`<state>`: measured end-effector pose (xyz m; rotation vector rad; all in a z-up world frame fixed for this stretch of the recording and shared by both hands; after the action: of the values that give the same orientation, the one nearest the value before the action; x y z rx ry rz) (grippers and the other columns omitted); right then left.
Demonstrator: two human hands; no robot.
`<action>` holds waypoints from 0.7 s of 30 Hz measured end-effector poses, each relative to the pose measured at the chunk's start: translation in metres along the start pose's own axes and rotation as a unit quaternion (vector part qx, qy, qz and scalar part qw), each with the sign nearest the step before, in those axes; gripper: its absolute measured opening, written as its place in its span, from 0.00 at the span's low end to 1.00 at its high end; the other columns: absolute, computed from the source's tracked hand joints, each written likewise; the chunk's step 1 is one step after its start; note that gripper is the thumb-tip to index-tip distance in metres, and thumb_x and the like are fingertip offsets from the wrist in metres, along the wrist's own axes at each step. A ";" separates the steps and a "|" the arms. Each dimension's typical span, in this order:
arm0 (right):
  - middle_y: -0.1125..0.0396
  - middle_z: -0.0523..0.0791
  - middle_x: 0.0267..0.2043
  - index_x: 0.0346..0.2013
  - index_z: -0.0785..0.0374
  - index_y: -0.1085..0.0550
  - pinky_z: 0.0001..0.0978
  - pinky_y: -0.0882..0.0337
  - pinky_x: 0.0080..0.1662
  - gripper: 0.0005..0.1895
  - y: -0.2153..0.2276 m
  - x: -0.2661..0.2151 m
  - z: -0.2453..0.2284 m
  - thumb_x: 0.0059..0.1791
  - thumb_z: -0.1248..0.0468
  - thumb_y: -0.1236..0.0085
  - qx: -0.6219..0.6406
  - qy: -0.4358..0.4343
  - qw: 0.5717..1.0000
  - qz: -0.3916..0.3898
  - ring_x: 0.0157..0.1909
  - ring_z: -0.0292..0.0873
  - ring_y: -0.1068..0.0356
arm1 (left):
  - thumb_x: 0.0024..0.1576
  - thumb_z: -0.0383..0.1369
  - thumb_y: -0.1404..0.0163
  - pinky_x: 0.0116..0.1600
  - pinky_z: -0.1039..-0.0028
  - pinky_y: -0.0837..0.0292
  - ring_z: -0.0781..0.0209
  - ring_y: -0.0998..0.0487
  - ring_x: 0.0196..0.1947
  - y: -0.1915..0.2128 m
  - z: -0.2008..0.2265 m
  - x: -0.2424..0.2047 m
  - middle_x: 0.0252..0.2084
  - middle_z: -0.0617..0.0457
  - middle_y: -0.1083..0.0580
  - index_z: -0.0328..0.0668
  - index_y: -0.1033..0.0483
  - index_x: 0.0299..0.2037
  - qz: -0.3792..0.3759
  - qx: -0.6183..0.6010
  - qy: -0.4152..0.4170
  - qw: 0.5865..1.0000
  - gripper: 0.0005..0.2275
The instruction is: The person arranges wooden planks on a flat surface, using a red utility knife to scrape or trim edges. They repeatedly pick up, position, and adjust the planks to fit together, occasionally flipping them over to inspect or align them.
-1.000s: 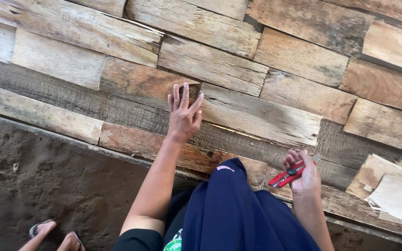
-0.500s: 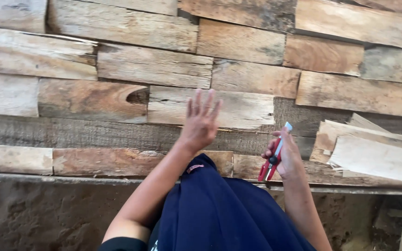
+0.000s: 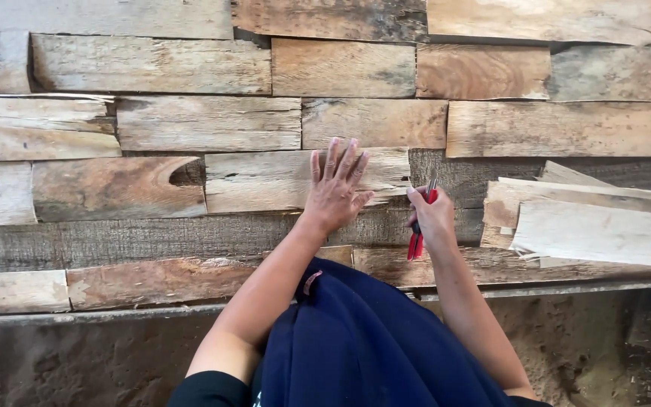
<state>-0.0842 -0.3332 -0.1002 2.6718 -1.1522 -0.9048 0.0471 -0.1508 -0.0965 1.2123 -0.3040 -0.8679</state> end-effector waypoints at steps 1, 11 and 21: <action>0.33 0.51 0.25 0.40 0.68 0.28 0.39 0.27 0.16 0.14 0.000 0.001 0.000 0.50 0.61 0.34 0.002 -0.001 1.000 0.000 0.13 0.44 0.32 | 0.64 0.60 0.66 0.74 0.43 0.85 0.44 0.77 0.78 -0.003 -0.001 0.000 0.81 0.54 0.67 0.60 0.57 0.78 -0.001 0.002 0.000 1.000 0.34; 0.35 0.49 0.24 0.33 0.67 0.27 0.33 0.30 0.18 0.07 -0.004 -0.005 -0.002 0.46 0.67 0.37 0.041 0.005 0.999 0.010 0.13 0.39 0.35 | 0.63 0.59 0.60 0.75 0.41 0.81 0.43 0.74 0.79 -0.025 -0.008 0.002 0.81 0.55 0.64 0.58 0.54 0.78 0.073 0.014 -0.025 0.997 0.35; 0.37 0.49 0.46 0.59 0.60 0.24 0.55 0.26 0.41 0.22 -0.049 -0.039 -0.048 0.50 0.60 0.35 -0.378 0.344 0.859 -0.003 0.42 0.60 0.30 | 0.63 0.56 0.57 0.77 0.42 0.76 0.44 0.71 0.80 -0.001 -0.030 -0.039 0.81 0.57 0.64 0.58 0.52 0.78 0.127 0.006 0.036 0.991 0.34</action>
<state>-0.0479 -0.2784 -0.0569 2.0253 -0.4686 -0.2328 0.0406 -0.1023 -0.0989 1.1841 -0.3953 -0.6012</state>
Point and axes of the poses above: each hand's wrist, its own x-axis towards the middle knuckle, its own y-axis out of the back of the hand, z = x × y, the point moved 5 cm from there along x, towards the middle knuckle
